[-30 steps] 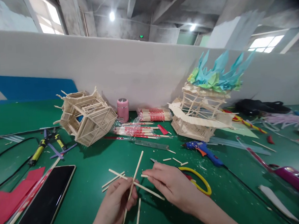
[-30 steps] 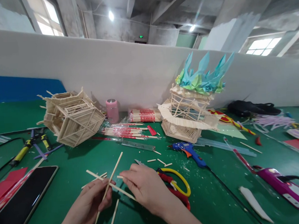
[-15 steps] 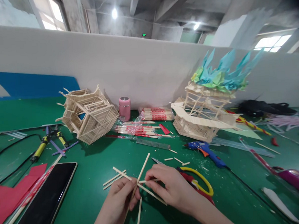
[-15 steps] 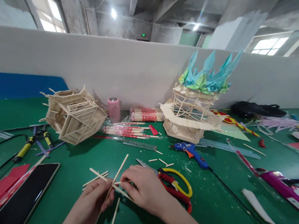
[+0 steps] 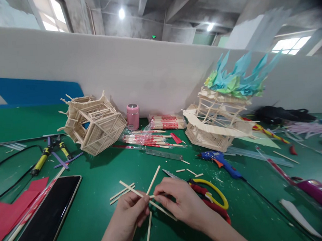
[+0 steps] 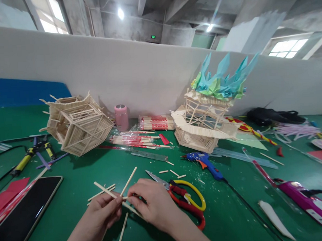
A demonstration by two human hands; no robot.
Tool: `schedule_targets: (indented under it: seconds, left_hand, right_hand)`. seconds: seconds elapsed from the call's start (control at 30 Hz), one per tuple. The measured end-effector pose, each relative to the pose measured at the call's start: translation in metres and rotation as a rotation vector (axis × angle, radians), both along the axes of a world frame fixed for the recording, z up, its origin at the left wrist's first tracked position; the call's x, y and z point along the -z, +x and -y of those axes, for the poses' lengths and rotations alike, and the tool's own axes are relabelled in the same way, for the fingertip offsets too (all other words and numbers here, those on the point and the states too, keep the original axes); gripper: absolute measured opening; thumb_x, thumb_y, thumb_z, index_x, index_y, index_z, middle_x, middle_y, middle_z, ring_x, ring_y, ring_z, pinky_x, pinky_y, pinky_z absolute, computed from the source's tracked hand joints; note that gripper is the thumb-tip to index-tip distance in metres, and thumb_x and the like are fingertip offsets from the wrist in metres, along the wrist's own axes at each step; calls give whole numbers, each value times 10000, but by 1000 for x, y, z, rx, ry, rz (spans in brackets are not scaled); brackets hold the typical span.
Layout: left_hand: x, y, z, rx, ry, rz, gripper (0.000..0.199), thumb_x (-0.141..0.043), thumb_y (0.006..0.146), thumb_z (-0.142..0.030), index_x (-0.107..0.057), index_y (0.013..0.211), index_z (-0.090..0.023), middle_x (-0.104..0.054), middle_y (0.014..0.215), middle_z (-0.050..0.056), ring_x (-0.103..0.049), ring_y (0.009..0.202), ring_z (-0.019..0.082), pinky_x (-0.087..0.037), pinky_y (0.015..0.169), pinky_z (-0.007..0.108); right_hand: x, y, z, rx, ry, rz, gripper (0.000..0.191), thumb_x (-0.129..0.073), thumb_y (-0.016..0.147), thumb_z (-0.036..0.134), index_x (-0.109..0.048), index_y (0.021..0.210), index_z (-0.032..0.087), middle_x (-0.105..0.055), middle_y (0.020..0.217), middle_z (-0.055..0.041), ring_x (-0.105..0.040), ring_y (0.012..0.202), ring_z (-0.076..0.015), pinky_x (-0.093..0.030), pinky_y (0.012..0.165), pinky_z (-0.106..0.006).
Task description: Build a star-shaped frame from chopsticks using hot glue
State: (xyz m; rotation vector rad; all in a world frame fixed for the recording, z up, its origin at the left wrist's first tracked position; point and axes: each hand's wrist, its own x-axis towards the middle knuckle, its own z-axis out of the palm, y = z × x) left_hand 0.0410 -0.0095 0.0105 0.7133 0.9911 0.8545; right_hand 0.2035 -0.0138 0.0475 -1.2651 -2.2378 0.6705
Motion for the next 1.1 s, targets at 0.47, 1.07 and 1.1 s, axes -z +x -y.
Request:
schedule_targets:
  seconds: [0.47,1.07,1.1]
  left_hand:
    - [-5,-11,-10,-249,37,64,323,-732,551,-380,-544,535,-118,-500,433,-49,-314,356,6,-208,398,167]
    - [-6,-15,-14,-333,74,39,349,-741,520,-396,-540,564,-114,-497,458,-44,-322,374,14,-233,400,176]
    - [-5,-15,-14,-330,79,26,352,-737,524,-404,-543,572,-115,-500,462,-44,-322,374,13,-232,401,175]
  right_hand:
    - [15,23,8,487,-98,-218,165,-428,857,302,-555,846,197,-590,757,-12,-541,663,-148,-421,586,-240]
    - [50,-27,26,-299,108,567,150,-596,734,335,-612,730,186,-621,679,-19,-553,596,-160,-406,484,-226]
    - [48,-25,28,-300,70,548,133,-595,735,314,-617,759,185,-627,679,-19,-560,590,-156,-403,478,-218]
